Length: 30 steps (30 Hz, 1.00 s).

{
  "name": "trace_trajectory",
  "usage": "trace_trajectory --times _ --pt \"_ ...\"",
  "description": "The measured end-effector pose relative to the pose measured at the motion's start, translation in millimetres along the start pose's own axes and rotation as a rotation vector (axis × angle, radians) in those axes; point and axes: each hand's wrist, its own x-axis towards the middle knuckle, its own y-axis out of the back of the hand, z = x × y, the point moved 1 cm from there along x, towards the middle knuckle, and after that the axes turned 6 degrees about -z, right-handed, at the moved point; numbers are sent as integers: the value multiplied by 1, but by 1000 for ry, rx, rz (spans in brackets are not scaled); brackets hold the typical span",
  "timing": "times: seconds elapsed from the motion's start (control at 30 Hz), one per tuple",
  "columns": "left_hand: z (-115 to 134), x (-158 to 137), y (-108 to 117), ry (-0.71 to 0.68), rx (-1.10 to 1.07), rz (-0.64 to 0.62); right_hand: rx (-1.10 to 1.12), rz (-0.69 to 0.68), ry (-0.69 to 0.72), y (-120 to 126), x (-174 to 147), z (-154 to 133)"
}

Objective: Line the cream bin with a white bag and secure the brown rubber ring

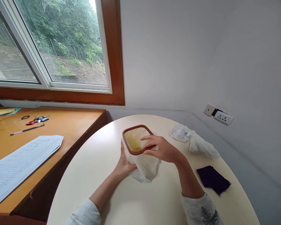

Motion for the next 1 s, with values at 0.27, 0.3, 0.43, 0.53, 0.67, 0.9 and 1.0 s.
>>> trace_trajectory --times 0.27,0.3,0.43,0.53,0.67,0.9,1.0 --pt "0 0 0 -66 14 -37 103 -18 -8 -5 2 0" --pt "-2 0 1 -67 17 -34 121 -22 -12 -6 2 -1" --pt "-10 0 6 -61 63 -10 145 -17 -14 -6 2 -3" --pt "-14 1 7 -68 52 -23 145 -21 -19 -6 3 -3" --pt "-14 2 6 -71 34 -39 111 -20 -32 -6 3 -2" --pt "-6 1 3 -74 12 -43 -20 2 -15 -6 3 -5" --pt "-5 1 2 -63 13 -41 -19 -4 -19 -4 2 -7"
